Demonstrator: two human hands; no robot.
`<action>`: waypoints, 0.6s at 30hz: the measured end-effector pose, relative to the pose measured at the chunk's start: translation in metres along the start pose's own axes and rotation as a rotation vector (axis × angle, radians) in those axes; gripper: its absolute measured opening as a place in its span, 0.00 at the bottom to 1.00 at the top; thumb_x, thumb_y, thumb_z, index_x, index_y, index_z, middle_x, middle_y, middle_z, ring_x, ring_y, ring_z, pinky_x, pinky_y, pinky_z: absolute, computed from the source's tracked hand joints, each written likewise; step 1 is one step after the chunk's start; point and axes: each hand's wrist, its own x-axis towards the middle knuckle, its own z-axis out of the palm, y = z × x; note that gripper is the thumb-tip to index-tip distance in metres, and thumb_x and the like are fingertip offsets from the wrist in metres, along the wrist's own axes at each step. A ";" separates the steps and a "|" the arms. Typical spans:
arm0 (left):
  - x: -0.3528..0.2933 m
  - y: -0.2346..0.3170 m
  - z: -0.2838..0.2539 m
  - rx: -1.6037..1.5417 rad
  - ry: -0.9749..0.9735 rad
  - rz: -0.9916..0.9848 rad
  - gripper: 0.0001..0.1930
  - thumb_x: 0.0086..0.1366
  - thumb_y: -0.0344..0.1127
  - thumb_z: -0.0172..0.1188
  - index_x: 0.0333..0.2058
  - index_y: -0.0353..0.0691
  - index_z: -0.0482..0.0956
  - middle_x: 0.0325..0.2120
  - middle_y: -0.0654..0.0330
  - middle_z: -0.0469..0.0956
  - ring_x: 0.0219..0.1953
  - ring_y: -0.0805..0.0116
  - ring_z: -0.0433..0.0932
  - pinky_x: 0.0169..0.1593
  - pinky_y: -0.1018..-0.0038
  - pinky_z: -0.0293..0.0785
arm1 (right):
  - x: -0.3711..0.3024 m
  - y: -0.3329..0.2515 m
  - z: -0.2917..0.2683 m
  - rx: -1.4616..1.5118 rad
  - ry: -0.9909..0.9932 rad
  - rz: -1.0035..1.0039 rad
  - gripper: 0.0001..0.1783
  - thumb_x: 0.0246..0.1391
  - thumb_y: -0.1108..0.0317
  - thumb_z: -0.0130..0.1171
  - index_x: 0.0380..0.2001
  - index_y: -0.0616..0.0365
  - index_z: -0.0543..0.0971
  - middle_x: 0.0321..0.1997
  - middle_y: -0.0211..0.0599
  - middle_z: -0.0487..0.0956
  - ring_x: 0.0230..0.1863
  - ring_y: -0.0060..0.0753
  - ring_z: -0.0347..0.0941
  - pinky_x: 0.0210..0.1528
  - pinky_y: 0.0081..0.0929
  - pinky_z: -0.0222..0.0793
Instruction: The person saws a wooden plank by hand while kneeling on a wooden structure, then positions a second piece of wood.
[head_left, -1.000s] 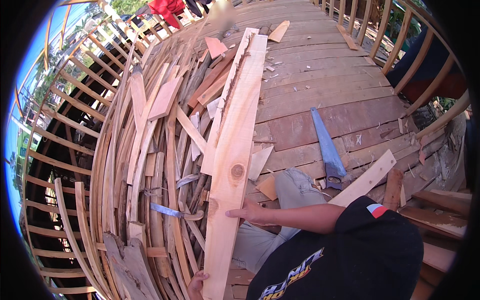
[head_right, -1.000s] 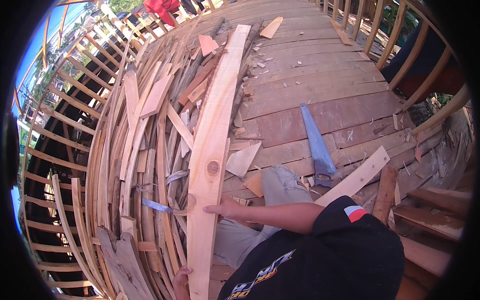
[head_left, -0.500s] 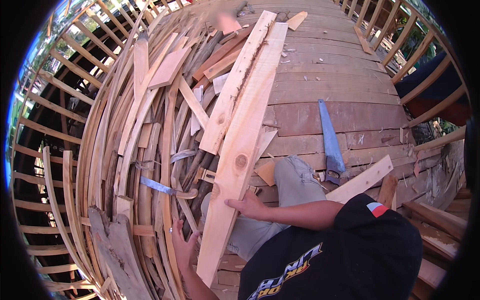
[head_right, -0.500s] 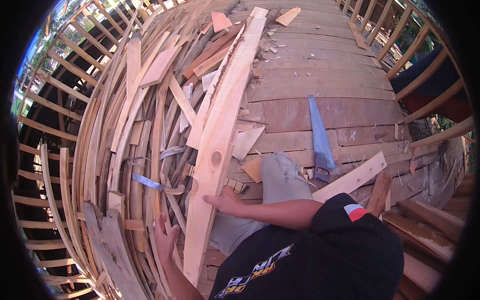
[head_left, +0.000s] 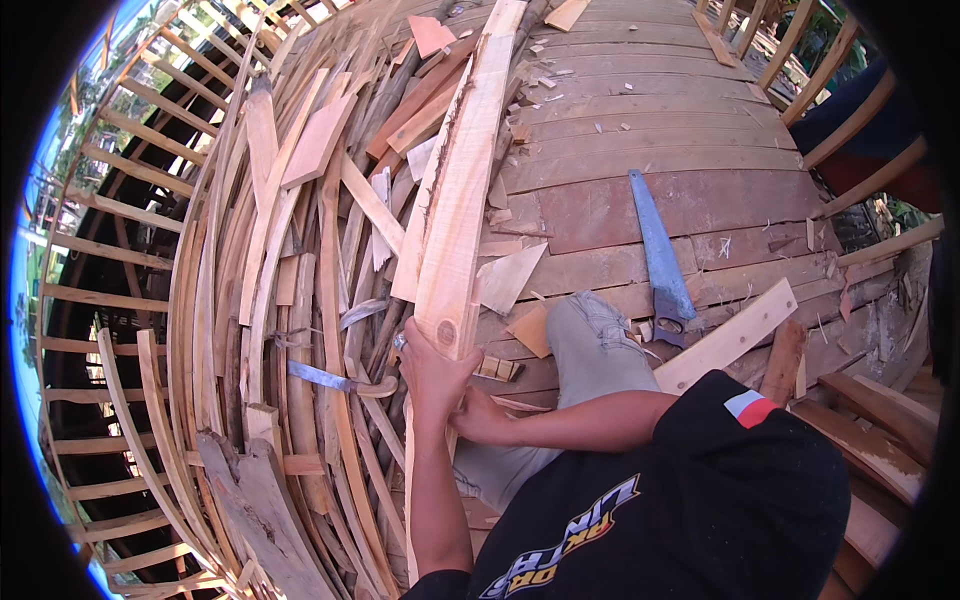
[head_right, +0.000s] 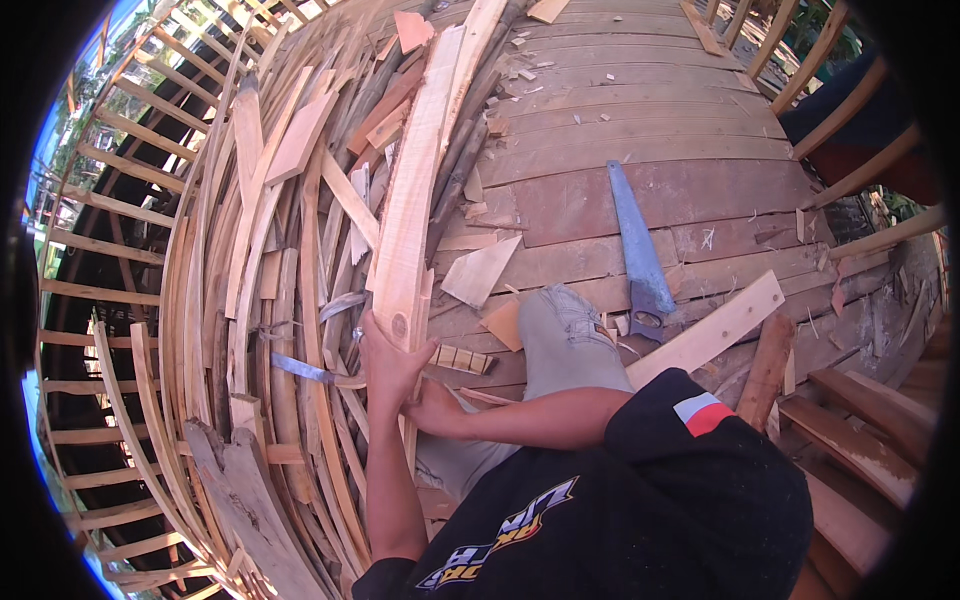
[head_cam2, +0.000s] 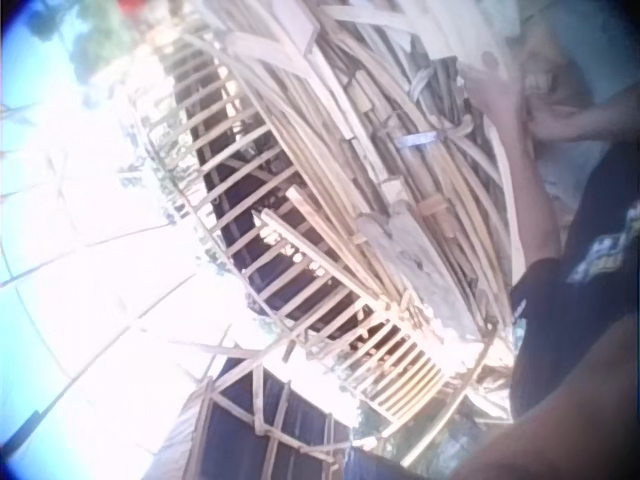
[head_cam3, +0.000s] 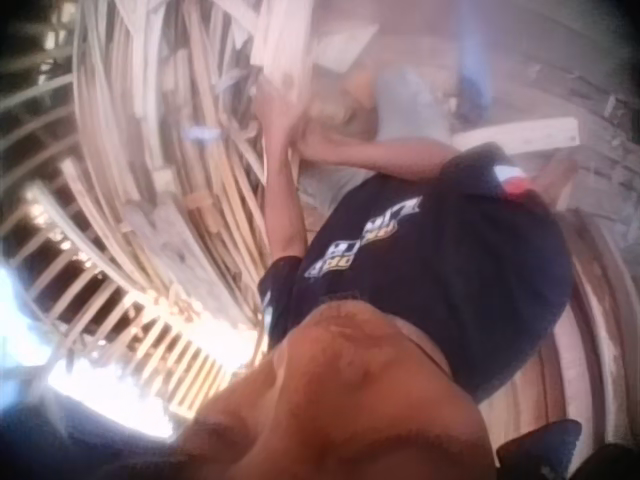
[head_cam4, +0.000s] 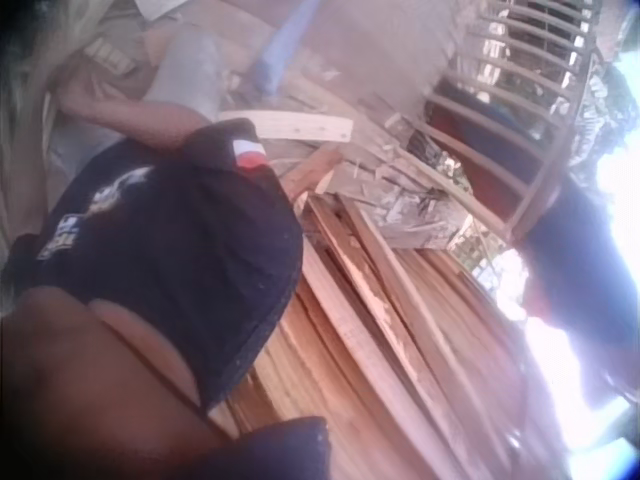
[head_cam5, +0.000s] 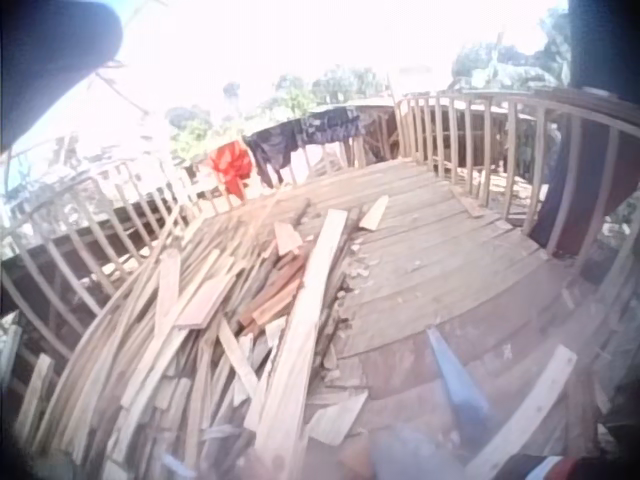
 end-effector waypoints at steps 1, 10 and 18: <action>0.000 -0.001 0.001 0.000 0.021 0.001 0.54 0.39 0.49 0.75 0.59 0.28 0.53 0.45 0.36 0.70 0.48 0.38 0.70 0.53 0.54 0.64 | -0.003 -0.006 -0.003 -0.008 -0.018 0.017 0.30 0.49 0.57 0.58 0.48 0.72 0.69 0.43 0.63 0.76 0.45 0.59 0.75 0.48 0.42 0.69; -0.002 -0.003 0.006 -0.006 0.046 -0.027 0.54 0.40 0.48 0.76 0.60 0.29 0.54 0.50 0.35 0.67 0.53 0.40 0.66 0.57 0.55 0.62 | 0.023 0.044 0.024 0.013 0.031 -0.130 0.33 0.45 0.49 0.62 0.30 0.79 0.74 0.34 0.66 0.77 0.38 0.60 0.77 0.41 0.46 0.70; -0.001 0.002 0.006 -0.040 0.033 -0.046 0.53 0.41 0.47 0.76 0.60 0.29 0.56 0.52 0.36 0.66 0.55 0.41 0.65 0.58 0.57 0.62 | 0.027 0.049 0.025 0.030 0.022 -0.169 0.32 0.45 0.50 0.62 0.31 0.78 0.74 0.35 0.66 0.77 0.40 0.60 0.76 0.44 0.46 0.70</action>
